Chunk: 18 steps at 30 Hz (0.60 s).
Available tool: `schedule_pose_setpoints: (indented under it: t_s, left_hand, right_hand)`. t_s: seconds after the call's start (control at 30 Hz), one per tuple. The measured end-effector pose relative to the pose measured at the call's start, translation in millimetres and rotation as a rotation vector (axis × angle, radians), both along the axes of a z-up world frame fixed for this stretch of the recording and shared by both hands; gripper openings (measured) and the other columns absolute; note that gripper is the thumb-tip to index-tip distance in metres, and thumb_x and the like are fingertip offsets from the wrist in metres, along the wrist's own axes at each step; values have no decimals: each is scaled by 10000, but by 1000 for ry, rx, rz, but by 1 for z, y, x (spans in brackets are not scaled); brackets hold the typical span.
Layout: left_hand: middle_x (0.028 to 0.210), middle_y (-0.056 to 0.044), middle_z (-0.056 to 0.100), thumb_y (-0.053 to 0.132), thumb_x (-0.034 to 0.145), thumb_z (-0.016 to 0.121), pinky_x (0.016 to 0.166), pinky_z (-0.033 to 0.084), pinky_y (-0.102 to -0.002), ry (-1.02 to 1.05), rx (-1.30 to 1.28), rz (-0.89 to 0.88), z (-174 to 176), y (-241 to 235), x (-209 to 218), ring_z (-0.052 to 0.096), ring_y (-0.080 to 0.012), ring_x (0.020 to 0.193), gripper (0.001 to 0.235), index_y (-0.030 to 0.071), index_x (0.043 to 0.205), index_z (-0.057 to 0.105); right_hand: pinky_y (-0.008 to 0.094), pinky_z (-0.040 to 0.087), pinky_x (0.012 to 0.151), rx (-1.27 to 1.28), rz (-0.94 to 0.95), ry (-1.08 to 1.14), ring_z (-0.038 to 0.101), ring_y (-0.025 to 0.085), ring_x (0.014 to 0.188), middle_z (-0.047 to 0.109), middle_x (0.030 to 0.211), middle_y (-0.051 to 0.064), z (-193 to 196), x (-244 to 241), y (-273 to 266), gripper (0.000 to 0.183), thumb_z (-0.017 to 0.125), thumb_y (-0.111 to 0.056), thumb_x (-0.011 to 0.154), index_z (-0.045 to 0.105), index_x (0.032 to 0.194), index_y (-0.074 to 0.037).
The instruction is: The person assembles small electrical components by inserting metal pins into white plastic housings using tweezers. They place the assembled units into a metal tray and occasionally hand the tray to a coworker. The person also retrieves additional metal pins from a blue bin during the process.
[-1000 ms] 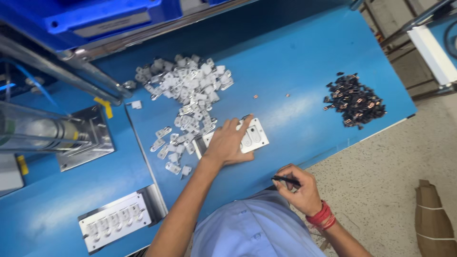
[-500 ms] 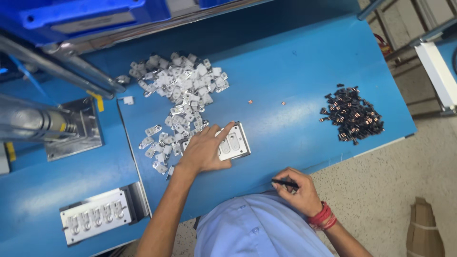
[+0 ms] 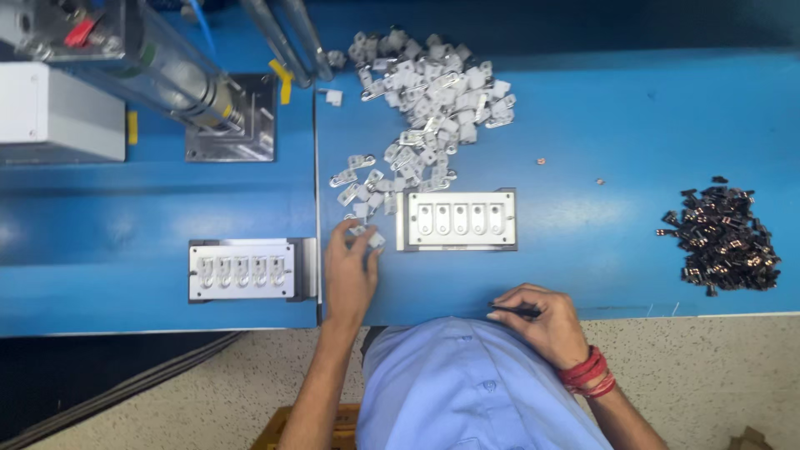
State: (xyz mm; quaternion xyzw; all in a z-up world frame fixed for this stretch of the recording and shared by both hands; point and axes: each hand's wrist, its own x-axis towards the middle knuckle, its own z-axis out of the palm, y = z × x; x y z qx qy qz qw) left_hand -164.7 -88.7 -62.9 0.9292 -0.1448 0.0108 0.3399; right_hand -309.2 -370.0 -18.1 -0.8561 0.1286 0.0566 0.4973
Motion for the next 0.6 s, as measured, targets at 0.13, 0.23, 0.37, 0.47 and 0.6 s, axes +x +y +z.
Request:
schedule_pose_setpoints:
  t_s: [0.13, 0.23, 0.37, 0.47, 0.6]
  left_hand:
    - [1273, -154, 611, 176, 810, 813, 945, 489, -457, 3, 105, -49, 8, -1, 16, 602, -355, 1099, 366, 75, 1154, 735]
    - [1323, -172, 643, 172, 853, 812, 998, 526, -449, 11, -160, -130, 26, -5, 3, 640, -370, 1189, 337, 65, 1155, 709]
    - [1277, -161, 694, 169, 882, 781, 924, 600, -379, 387, -420, -215, 59, -13, -22, 719, -318, 1146, 448, 79, 1304, 661]
    - [1272, -182, 708, 56, 900, 723, 926, 591, -386, 334, -454, -407, 75, -14, -34, 715, -353, 1133, 413, 46, 1311, 682]
    - [1227, -192, 712, 67, 850, 752, 859, 587, -387, 339, -450, -499, 85, -30, -37, 711, -356, 1067, 399, 22, 1238, 673]
  right_hand:
    - [245, 614, 653, 7, 39, 16, 772, 122, 729, 824, 893, 34, 7, 22, 33, 165, 878, -125, 726, 816, 862, -54]
    - [232, 586, 618, 47, -13, -50, 737, 88, 702, 816, 866, 26, 19, 32, 54, 198, 872, -120, 736, 803, 909, -54]
    - [236, 459, 526, 48, -129, 9, 619, 54, 620, 833, 810, 36, 41, 45, 75, 184, 881, -100, 751, 816, 918, -57]
    - [235, 399, 485, -90, -108, 33, 521, 82, 525, 808, 744, 16, 45, 48, 80, 184, 913, -120, 723, 825, 878, -71]
    - [209, 516, 656, 246, -98, -111, 624, 60, 747, 733, 856, 59, 31, 40, 65, 198, 895, -71, 784, 734, 889, -29]
